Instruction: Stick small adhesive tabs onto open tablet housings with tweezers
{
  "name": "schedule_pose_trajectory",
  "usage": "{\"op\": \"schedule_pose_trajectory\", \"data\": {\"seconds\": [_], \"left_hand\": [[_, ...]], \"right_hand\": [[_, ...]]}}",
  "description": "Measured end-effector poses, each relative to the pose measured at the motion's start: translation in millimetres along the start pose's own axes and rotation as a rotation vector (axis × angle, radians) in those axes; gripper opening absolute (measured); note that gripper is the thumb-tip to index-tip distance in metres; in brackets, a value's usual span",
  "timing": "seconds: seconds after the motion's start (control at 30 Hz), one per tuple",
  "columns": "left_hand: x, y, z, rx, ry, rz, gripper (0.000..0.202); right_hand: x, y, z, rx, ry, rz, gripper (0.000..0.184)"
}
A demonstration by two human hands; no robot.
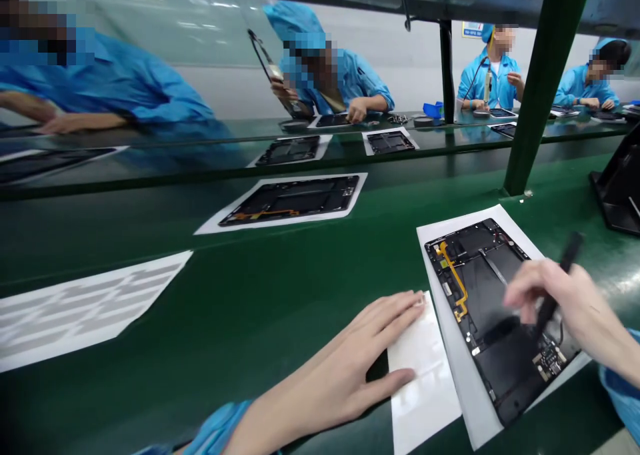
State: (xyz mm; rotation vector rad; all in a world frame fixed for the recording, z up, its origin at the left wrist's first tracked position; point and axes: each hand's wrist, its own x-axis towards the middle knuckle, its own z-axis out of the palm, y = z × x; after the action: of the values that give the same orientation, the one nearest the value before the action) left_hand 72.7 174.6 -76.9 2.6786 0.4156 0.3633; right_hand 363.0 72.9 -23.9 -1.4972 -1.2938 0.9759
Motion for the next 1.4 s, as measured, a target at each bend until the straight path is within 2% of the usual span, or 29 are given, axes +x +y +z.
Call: {"op": "schedule_pose_trajectory", "data": {"seconds": [0.03,0.07,0.13,0.2,0.3,0.4,0.57,0.8,0.97,1.3,1.4], "left_hand": [[-1.0,0.4,1.2,0.007,0.023,-0.022,0.051],[-2.1,1.5,2.3,0.013,0.045,-0.040,0.045],[-4.4,6.6,4.2,0.016,0.070,-0.052,0.031],[-6.7,14.8,5.5,0.011,0.074,-0.045,0.026],[-9.3,27.3,6.3,0.033,0.085,-0.027,0.027],[-10.3,33.4,5.7,0.074,0.116,0.004,0.022],[-10.0,32.7,1.9,0.089,0.095,0.020,0.021],[-7.4,33.8,-1.0,0.110,0.084,0.026,0.027],[-6.7,34.2,6.7,0.132,0.200,0.019,0.018],[-5.4,32.1,6.4,0.153,0.203,0.038,0.019],[-6.1,32.3,5.2,0.138,0.206,0.031,0.018]], "right_hand": [[13.2,-4.6,11.8,0.029,-0.086,0.062,0.069],[25.9,-8.2,23.6,0.040,-0.154,0.092,0.065],[47.2,-11.9,45.3,0.049,-0.281,0.109,0.053],[60.9,-10.5,63.3,0.065,-0.386,0.088,0.043],[65.7,-0.7,82.3,0.090,-0.488,0.090,0.040],[58.7,10.4,92.9,0.077,-0.488,0.100,0.039],[48.8,16.5,98.2,0.014,-0.421,0.050,0.032],[49.1,14.3,98.3,-0.040,-0.405,0.024,0.022],[51.5,14.0,97.7,-0.050,-0.419,0.029,0.022],[56.3,-2.1,99.9,-0.047,-0.466,-0.051,0.017],[56.3,-9.3,94.7,-0.022,-0.427,-0.060,0.020]]}}
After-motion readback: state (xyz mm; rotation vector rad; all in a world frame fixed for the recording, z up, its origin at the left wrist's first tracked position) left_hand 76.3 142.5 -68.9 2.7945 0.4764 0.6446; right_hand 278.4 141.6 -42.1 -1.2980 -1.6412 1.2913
